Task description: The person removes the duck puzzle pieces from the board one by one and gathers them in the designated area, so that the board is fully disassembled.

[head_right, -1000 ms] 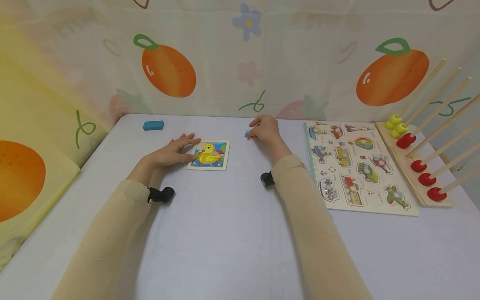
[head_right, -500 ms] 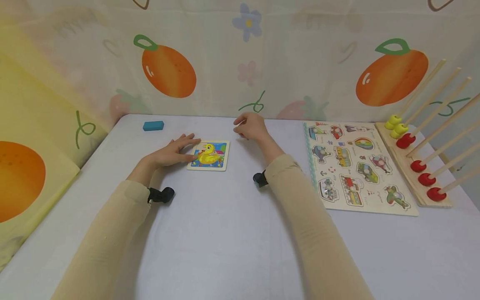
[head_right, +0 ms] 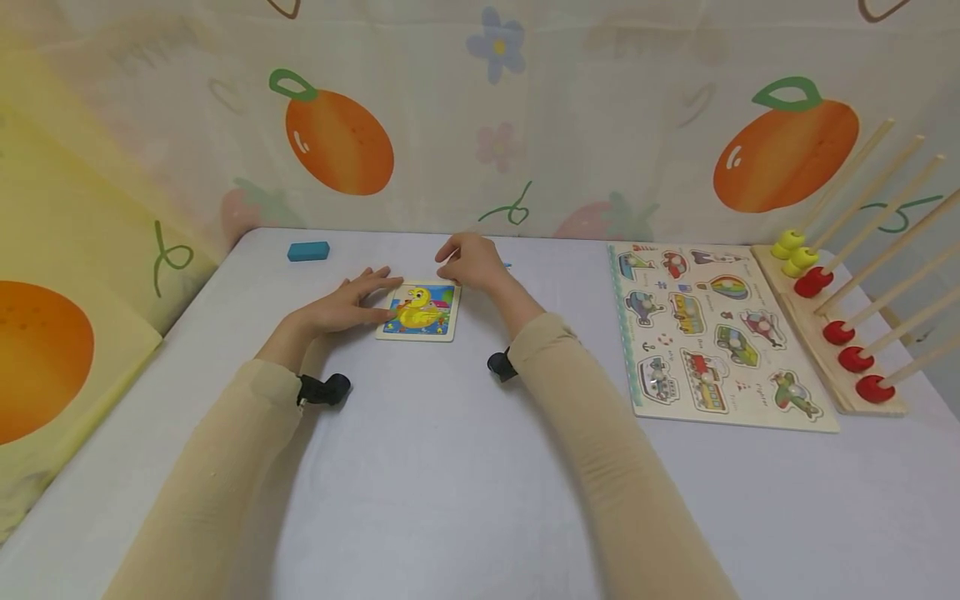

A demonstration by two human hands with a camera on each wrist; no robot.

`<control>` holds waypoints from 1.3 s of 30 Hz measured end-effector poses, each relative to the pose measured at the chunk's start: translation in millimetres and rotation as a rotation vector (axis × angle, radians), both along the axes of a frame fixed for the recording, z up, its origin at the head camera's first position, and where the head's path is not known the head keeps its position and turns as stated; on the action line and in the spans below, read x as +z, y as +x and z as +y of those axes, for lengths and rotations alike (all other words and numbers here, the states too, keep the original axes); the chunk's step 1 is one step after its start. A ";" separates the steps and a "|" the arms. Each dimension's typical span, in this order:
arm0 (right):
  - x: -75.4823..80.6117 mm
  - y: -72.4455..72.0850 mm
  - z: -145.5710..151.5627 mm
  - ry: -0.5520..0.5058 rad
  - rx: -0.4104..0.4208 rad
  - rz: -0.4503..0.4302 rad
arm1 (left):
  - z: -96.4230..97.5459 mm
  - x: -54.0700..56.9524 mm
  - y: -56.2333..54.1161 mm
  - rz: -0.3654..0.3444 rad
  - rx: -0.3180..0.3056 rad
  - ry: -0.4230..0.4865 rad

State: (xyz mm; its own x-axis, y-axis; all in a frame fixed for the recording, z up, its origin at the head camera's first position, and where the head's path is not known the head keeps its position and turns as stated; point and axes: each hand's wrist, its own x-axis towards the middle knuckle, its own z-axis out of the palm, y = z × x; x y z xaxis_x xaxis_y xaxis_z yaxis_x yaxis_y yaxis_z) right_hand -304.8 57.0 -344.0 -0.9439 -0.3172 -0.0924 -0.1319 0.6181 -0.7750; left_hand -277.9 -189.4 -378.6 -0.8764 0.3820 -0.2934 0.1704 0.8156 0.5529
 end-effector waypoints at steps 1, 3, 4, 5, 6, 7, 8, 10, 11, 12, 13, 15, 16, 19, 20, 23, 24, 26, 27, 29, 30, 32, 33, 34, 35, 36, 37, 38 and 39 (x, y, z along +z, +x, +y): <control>-0.9 0.2 -1.6 0.008 0.007 -0.005 | 0.2 0.3 0.3 -0.001 -0.002 0.002; -2.8 0.4 -4.7 0.018 0.019 -0.016 | 0.4 0.7 0.7 0.002 -0.008 0.002; -3.6 0.6 -5.9 0.022 0.026 -0.019 | 0.5 0.8 0.7 0.003 -0.011 0.003; -4.5 0.7 -7.1 0.027 0.034 -0.025 | 0.5 0.9 0.7 0.006 -0.016 0.003; -5.2 0.6 -8.2 0.033 0.044 -0.030 | 0.5 1.1 0.7 0.009 -0.021 0.004; -5.9 0.6 -9.2 0.042 0.055 -0.031 | 0.6 1.1 0.5 0.012 -0.023 0.005; -6.3 0.9 -10.2 0.053 0.066 -0.032 | 0.6 1.1 0.5 0.015 -0.025 0.006; -6.3 2.2 -11.9 0.074 0.090 -0.030 | 0.9 1.5 0.7 0.016 -0.024 0.008; -6.4 3.0 -12.7 0.082 0.101 -0.026 | 1.1 1.8 1.0 0.016 -0.022 0.008; -6.6 3.5 -13.5 0.090 0.112 -0.022 | 1.3 2.1 1.3 0.015 -0.020 0.008; -6.9 4.2 -14.3 0.093 0.119 -0.022 | 1.5 2.3 1.5 0.016 -0.018 0.007; -7.1 5.7 -15.8 0.090 0.133 -0.026 | 1.6 2.5 1.7 0.017 -0.015 0.004; -7.6 5.9 -16.5 0.090 0.139 -0.024 | 1.6 2.3 1.6 0.018 -0.016 0.002; -8.4 7.1 -19.3 0.093 0.161 -0.019 | 1.2 1.8 1.0 0.025 -0.024 -0.003; -8.6 7.6 -20.3 0.095 0.169 -0.015 | 1.2 1.6 0.9 0.025 -0.026 -0.002; -9.0 8.9 -23.3 0.102 0.188 -0.006 | 1.3 2.0 1.2 0.024 -0.030 0.001; -9.2 9.4 -24.1 0.105 0.192 -0.004 | 1.5 2.1 1.5 0.023 -0.030 0.003; -9.6 10.1 -25.9 0.107 0.197 -0.004 | 1.7 2.4 1.8 0.022 -0.031 0.007; -9.7 10.3 -26.9 0.107 0.200 -0.004 | 1.8 2.5 1.8 0.023 -0.033 0.007; -10.1 10.6 -28.9 0.109 0.205 -0.012 | 1.6 2.4 1.7 0.027 -0.036 0.005; -10.3 10.7 -29.9 0.110 0.208 -0.016 | 1.5 2.3 1.6 0.028 -0.037 0.005; -10.7 11.1 -31.5 0.112 0.210 -0.027 | 1.1 2.5 1.5 0.031 -0.040 0.003; -10.9 11.0 -32.1 0.119 0.211 -0.028 | 1.0 2.6 1.6 0.032 -0.042 0.003; -11.0 11.1 -32.5 0.126 0.211 -0.027 | 0.8 2.8 1.8 0.033 -0.044 0.002; -11.2 11.3 -32.9 0.132 0.210 -0.027 | 0.8 3.0 1.9 0.032 -0.044 0.004; -11.3 11.4 -33.2 0.137 0.208 -0.025 | 0.8 3.3 2.2 0.032 -0.044 0.004; -11.3 11.6 -33.4 0.141 0.206 -0.024 | 0.7 3.6 2.4 0.033 -0.045 0.005; -11.3 11.7 -33.6 0.144 0.205 -0.023 | 0.7 3.5 2.5 0.032 -0.046 0.005; -11.4 11.9 -33.7 0.148 0.205 -0.022 | 0.8 3.7 2.7 0.031 -0.045 0.005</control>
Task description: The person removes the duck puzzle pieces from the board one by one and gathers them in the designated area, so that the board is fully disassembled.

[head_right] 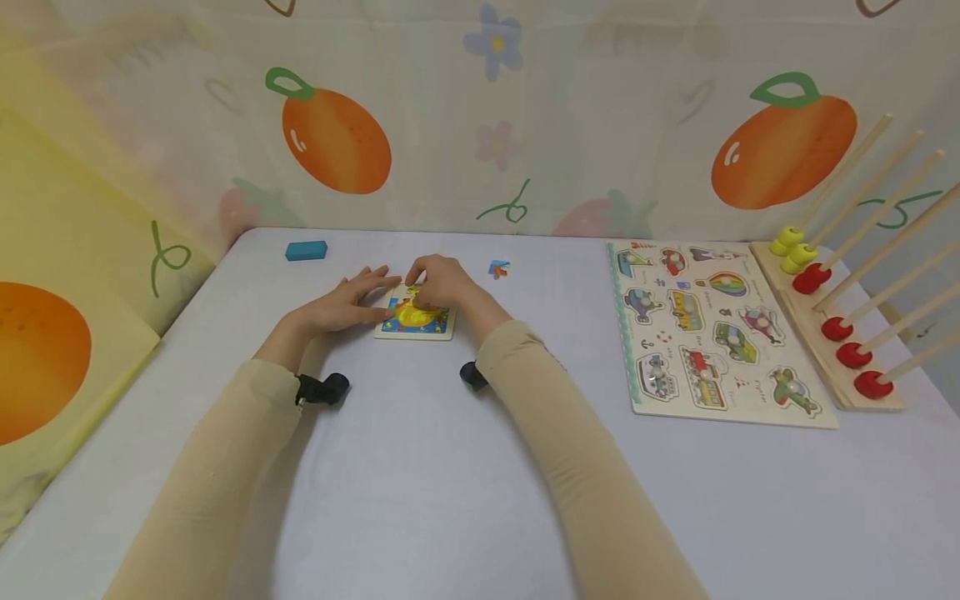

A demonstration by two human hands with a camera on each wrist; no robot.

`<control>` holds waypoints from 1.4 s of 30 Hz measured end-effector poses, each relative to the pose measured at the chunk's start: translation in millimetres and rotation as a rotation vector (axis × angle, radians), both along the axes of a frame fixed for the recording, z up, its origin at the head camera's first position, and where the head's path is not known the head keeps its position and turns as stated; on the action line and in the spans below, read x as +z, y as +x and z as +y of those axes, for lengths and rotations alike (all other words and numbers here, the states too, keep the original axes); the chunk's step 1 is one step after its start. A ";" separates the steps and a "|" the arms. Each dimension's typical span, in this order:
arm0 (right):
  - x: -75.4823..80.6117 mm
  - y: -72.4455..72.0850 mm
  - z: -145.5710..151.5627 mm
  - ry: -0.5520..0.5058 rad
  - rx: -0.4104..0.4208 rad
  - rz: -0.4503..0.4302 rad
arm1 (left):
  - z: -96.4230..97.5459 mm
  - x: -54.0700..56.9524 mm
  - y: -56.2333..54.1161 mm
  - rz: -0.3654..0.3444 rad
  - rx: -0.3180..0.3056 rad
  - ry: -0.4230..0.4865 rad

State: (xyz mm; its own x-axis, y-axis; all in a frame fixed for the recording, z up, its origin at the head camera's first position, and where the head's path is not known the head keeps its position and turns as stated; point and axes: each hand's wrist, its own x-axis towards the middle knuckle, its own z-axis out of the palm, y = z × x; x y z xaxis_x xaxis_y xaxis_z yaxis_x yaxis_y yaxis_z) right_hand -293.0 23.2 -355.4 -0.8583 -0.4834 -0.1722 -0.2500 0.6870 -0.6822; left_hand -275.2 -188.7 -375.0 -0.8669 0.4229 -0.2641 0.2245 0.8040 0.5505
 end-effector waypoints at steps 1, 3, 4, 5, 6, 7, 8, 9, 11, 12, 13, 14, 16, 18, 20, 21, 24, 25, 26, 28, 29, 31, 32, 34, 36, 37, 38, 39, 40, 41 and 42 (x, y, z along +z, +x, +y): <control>-0.1 0.4 -0.1 0.002 0.000 0.000 | 0.0 -0.1 0.1 -0.001 0.001 0.000; -0.4 0.9 -0.2 0.006 0.001 -0.002 | 0.2 0.0 0.4 -0.002 0.002 0.000; -0.6 0.9 -0.3 0.010 0.002 -0.002 | 0.3 0.0 0.6 -0.002 0.002 0.000; -0.9 1.0 -0.3 0.013 0.003 -0.002 | 0.4 0.1 0.8 -0.002 0.002 0.000; -1.3 0.8 -0.4 0.017 0.004 -0.002 | 0.4 0.2 0.9 -0.001 0.001 0.000; -1.6 0.7 -0.4 0.020 0.005 -0.002 | 0.4 0.3 1.1 -0.001 0.000 0.001; -1.8 0.4 -0.6 0.023 0.006 -0.003 | 0.2 0.6 1.3 -0.001 -0.002 0.002; -2.1 0.1 -0.6 0.028 0.007 -0.004 | -0.1 0.3 1.3 -0.001 -0.004 0.003; -2.3 -0.8 -0.8 0.034 0.009 -0.011 | -0.8 0.0 1.2 -0.002 -0.010 0.005; -2.3 -1.4 -1.1 0.039 0.010 -0.015 | -1.2 -0.3 1.2 -0.002 -0.013 0.007; -1.7 -1.3 -1.2 0.042 0.009 -0.021 | -1.4 -0.5 0.9 -0.002 -0.015 0.007; -1.4 -1.5 -1.3 0.047 0.009 -0.027 | -1.8 -0.9 0.6 -0.002 -0.017 0.008; 0.0 -1.4 -1.6 0.054 0.008 -0.039 | -1.9 -1.3 0.1 0.001 -0.018 0.011; 1.3 -0.7 -1.6 0.061 0.009 -0.044 | -1.9 -1.1 -0.1 0.005 -0.018 0.012; 2.4 0.1 -1.6 0.066 0.010 -0.047 | -1.9 -1.1 -0.1 0.007 -0.016 0.014; 2.9 0.6 -1.6 0.068 0.011 -0.046 | -1.8 -0.9 0.1 0.008 -0.015 0.016; 3.3 1.2 -1.9 0.073 0.009 -0.048 | -1.8 -1.1 0.1 0.007 -0.014 0.018; 3.3 1.2 -2.1 0.074 0.009 -0.049 | -1.8 -1.2 0.1 0.005 -0.014 0.019; 3.4 1.3 -2.1 0.074 0.008 -0.049 | -1.8 -1.4 0.1 0.005 -0.014 0.020; 3.3 1.0 -2.3 0.074 0.009 -0.049 | -1.9 -1.4 0.0 0.005 -0.013 0.020; 3.0 0.9 -2.6 0.075 0.010 -0.048 | -2.0 -1.4 0.0 0.005 -0.013 0.021; 3.0 0.9 -2.7 0.073 0.012 -0.047 | -2.1 -1.6 -0.1 0.006 -0.013 0.021; 2.9 0.8 -2.7 0.072 0.013 -0.046 | -2.1 -1.7 -0.2 0.007 -0.013 0.020; 2.4 0.6 -2.6 0.072 0.016 -0.043 | -2.1 -1.7 -0.3 0.006 -0.011 0.019; 1.9 0.6 -2.1 0.069 0.018 -0.042 | -2.0 -1.9 -0.6 0.005 -0.009 0.017; 1.9 0.8 -1.7 0.069 0.020 -0.040 | -2.0 -2.0 -0.8 0.004 -0.008 0.016; 1.9 0.9 -1.5 0.068 0.021 -0.039 | -1.9 -2.2 -0.9 0.004 -0.007 0.014; 1.9 1.0 -1.1 0.067 0.023 -0.037 | -1.8 -2.2 -1.0 0.004 -0.005 0.012; 1.8 1.1 -0.8 0.067 0.026 -0.035 | -1.6 -2.3 -1.1 0.004 -0.004 0.011; 1.9 1.2 -0.6 0.066 0.027 -0.033 | -1.5 -2.3 -1.1 0.004 -0.003 0.010; 2.1 1.3 -0.4 0.066 0.029 -0.031 | -1.2 -2.3 -1.1 0.003 -0.002 0.008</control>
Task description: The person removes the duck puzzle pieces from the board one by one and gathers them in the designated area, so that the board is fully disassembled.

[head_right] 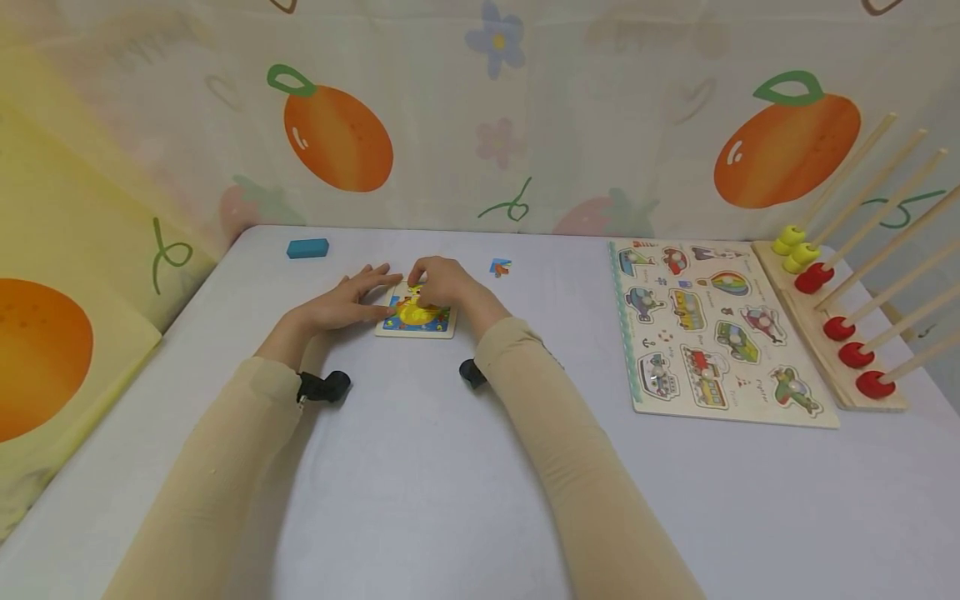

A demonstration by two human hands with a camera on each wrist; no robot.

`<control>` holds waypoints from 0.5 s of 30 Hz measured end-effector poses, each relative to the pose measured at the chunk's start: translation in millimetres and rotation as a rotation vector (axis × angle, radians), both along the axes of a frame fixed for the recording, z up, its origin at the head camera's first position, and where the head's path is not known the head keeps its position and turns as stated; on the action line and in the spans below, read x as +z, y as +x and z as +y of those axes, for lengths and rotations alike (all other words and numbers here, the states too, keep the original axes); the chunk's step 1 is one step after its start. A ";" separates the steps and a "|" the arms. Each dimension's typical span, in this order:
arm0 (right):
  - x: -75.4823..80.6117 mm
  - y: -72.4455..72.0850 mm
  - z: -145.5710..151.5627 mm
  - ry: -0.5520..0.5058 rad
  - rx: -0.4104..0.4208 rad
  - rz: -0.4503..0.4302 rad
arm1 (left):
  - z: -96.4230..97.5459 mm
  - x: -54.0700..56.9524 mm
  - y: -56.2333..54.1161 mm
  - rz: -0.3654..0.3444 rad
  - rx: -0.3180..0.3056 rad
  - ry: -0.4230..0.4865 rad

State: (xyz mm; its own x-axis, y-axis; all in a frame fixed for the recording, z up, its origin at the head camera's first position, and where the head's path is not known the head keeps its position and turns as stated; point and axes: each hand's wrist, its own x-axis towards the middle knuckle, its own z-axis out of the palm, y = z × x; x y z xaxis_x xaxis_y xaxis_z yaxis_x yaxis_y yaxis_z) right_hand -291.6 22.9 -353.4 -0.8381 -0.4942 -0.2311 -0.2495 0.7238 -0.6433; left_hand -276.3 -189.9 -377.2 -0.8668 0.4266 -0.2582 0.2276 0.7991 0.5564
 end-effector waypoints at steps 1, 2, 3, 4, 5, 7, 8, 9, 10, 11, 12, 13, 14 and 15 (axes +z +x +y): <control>0.1 0.0 0.2 -0.001 0.000 0.000 | 0.2 0.1 0.0 -0.001 0.001 -0.001; 0.1 -0.1 0.2 -0.002 -0.001 -0.001 | 0.4 0.1 0.1 -0.002 0.003 -0.003; 0.0 -0.2 0.3 -0.002 -0.001 -0.001 | 0.5 0.3 0.2 -0.003 0.004 -0.004; -0.1 -0.3 0.4 -0.003 -0.002 -0.002 | 0.7 0.2 0.2 -0.005 0.004 -0.005; -0.3 -0.5 0.4 -0.005 -0.004 -0.001 | 0.8 0.1 0.2 -0.006 0.005 -0.006; -1.0 -0.9 0.5 -0.008 -0.005 0.003 | 0.8 -0.2 -0.1 -0.006 0.005 -0.009; -1.3 -1.1 0.6 -0.010 -0.005 0.007 | 0.7 -0.3 -0.2 -0.005 0.005 -0.010; -1.7 -1.4 0.7 -0.015 -0.006 0.010 | 0.6 -0.2 -0.3 -0.004 0.005 -0.010; -1.9 -1.5 0.8 -0.019 -0.007 0.013 | 0.5 -0.3 -0.4 -0.003 0.005 -0.009; -2.2 -1.6 0.9 -0.023 -0.008 0.016 | 0.4 -0.2 -0.5 -0.002 0.005 -0.008; -2.3 -1.8 1.1 -0.027 -0.009 0.018 | 0.3 -0.1 -0.5 -0.002 0.005 -0.008; -2.4 -1.8 1.3 -0.033 -0.011 0.020 | 0.3 0.0 -0.4 -0.003 0.005 -0.007; -2.6 -2.0 1.5 -0.036 -0.012 0.024 | 0.2 0.4 -0.2 -0.003 0.006 -0.006; -2.6 -2.1 1.7 -0.039 -0.014 0.029 | 0.2 0.8 0.0 -0.003 0.005 -0.005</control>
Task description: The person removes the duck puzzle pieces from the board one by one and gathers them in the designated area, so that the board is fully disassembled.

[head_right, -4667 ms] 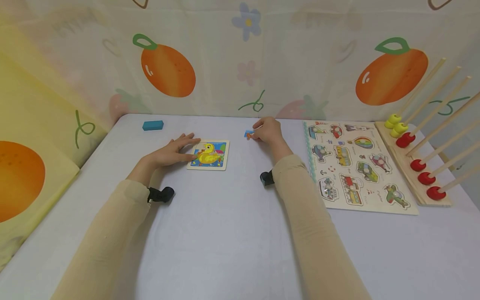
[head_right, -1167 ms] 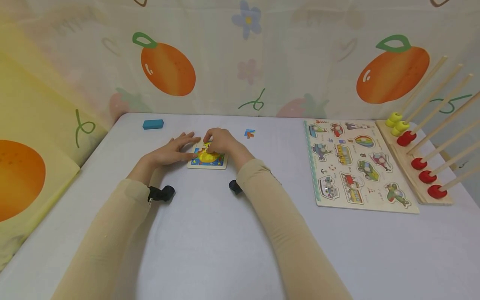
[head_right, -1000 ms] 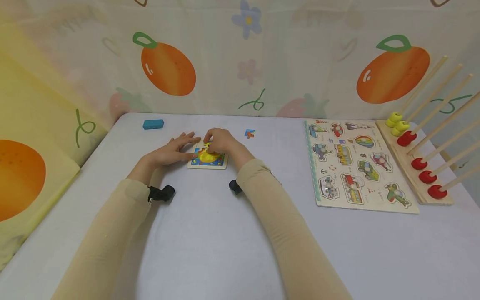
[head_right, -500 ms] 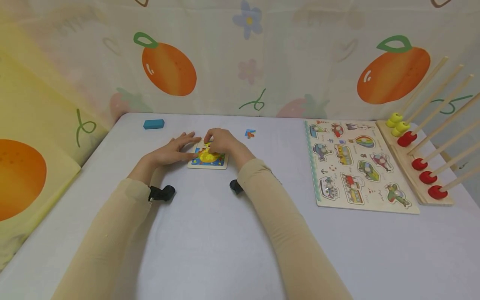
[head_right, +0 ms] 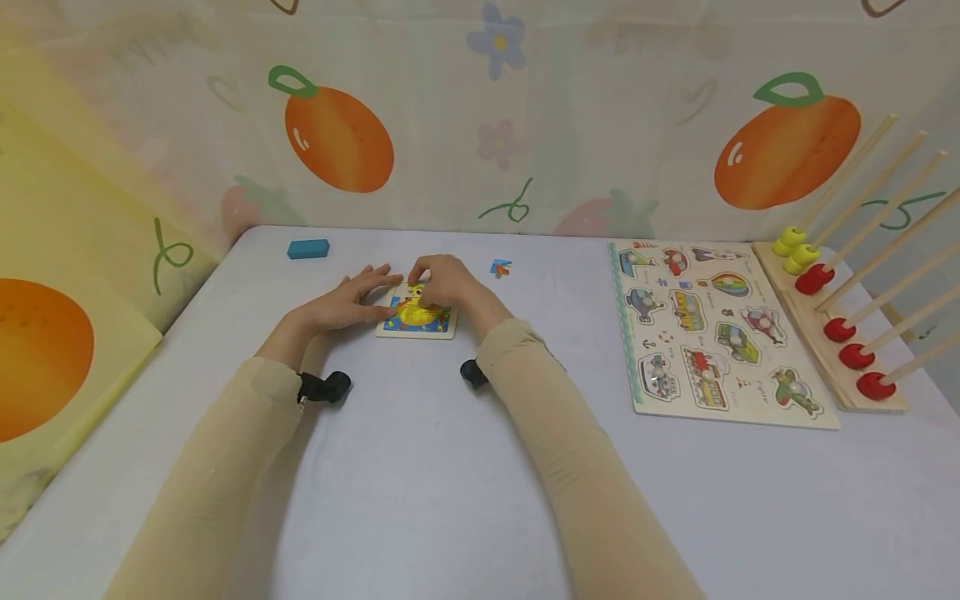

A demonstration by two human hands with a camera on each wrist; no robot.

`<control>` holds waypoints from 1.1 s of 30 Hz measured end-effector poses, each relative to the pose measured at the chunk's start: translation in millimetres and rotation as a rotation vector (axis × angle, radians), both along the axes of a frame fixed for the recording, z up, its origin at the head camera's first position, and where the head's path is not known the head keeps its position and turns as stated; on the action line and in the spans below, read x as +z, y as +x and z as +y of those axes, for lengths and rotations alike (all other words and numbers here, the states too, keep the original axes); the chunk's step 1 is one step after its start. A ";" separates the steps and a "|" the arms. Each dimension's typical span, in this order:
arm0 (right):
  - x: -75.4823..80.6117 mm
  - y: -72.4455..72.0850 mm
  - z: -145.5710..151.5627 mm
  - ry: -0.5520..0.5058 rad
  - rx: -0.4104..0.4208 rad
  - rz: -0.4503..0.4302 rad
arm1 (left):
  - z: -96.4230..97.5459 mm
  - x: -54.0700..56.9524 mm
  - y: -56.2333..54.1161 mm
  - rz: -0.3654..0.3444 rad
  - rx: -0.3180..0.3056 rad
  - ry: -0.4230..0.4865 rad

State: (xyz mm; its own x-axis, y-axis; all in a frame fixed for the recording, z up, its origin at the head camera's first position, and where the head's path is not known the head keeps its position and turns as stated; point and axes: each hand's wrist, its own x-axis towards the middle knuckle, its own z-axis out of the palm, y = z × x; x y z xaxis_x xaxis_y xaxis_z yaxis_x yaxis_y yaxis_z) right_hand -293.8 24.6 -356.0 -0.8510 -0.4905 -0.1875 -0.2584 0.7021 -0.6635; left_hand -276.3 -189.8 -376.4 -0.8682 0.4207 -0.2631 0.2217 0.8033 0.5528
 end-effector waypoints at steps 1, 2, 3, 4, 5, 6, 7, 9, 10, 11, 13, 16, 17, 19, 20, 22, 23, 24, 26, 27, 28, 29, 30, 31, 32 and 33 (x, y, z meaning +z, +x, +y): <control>-0.1 -0.1 0.2 0.000 0.000 0.005 | 0.0 0.0 0.0 0.001 -0.001 0.001; 0.0 -0.2 0.3 -0.003 -0.001 0.009 | -0.1 0.2 0.1 0.001 -0.002 0.001; -0.1 -0.2 0.4 -0.006 -0.003 0.012 | -0.1 0.4 0.2 0.002 -0.003 0.002; 0.0 -0.1 0.6 -0.010 -0.005 0.015 | 0.0 0.5 0.3 0.003 -0.005 0.004; 0.0 -0.1 0.6 -0.012 -0.006 0.017 | 0.1 0.6 0.4 0.004 -0.007 0.007; -0.1 -0.1 0.8 -0.016 -0.008 0.015 | 0.3 0.5 0.4 0.004 -0.008 0.008; -0.2 0.0 0.9 -0.020 -0.010 0.013 | 0.4 0.2 0.4 0.004 -0.009 0.009; -0.8 -0.1 1.2 -0.028 -0.016 0.010 | 0.3 -0.1 0.6 0.004 -0.010 0.013; -1.3 -0.5 1.3 -0.030 -0.017 0.012 | 0.3 -0.1 0.9 0.003 -0.010 0.014; -1.8 -0.8 1.4 -0.032 -0.019 0.012 | 0.5 -0.1 1.1 0.004 -0.009 0.015; -2.8 -1.5 1.6 -0.034 -0.024 0.016 | 0.6 -0.4 0.9 0.005 -0.005 0.013; -3.8 -2.3 1.4 -0.033 -0.028 0.029 | 0.7 -0.4 0.7 0.007 0.000 0.008; -3.6 -2.2 1.3 -0.032 -0.030 0.031 | 0.7 -0.6 0.4 0.007 0.001 0.005; -3.3 -2.0 1.2 -0.035 -0.041 0.032 | 0.4 -0.2 0.4 0.006 0.005 0.000; -3.0 -1.7 1.3 -0.039 -0.049 0.031 | 0.5 -0.1 0.4 0.004 0.008 -0.002; -2.7 -1.3 1.6 -0.054 -0.074 0.022 | 0.7 0.1 0.3 0.002 0.011 -0.004; -2.9 -1.4 1.7 -0.061 -0.088 0.018 | 1.1 0.3 0.3 0.001 0.012 -0.005; -3.2 -1.5 2.0 -0.067 -0.104 0.014 | 1.4 0.4 0.3 0.000 0.013 -0.004; -3.9 -2.0 2.5 -0.075 -0.129 0.015 | 1.9 -0.1 -0.1 0.000 0.013 -0.006; -4.3 -2.4 2.6 -0.074 -0.138 0.017 | 2.1 0.0 0.0 0.001 0.013 -0.006; -4.7 -3.0 2.6 -0.069 -0.145 0.024 | 2.3 0.2 0.3 0.001 0.011 -0.006; -5.0 -3.3 2.7 -0.068 -0.151 0.028 | 2.2 0.2 0.2 0.000 0.010 -0.007; -5.2 -3.6 2.7 -0.064 -0.155 0.032 | 2.1 0.3 0.4 0.001 0.007 -0.004; -5.4 -3.9 2.4 -0.062 -0.155 0.038 | 2.0 0.2 0.4 0.001 0.006 -0.004; -5.4 -4.1 2.3 -0.060 -0.155 0.044 | 1.7 0.3 0.4 0.000 0.006 -0.003; -5.6 -4.3 2.1 -0.061 -0.154 0.049 | 1.5 0.3 0.6 0.000 0.005 0.000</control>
State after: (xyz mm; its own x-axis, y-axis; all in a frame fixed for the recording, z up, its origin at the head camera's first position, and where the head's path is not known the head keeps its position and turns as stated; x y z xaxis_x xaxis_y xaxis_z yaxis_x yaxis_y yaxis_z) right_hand -298.1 26.7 -361.6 -0.9243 -0.3630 -0.1180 -0.1843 0.6950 -0.6950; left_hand -275.7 -188.3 -376.1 -0.8701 0.4167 -0.2632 0.2178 0.8042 0.5531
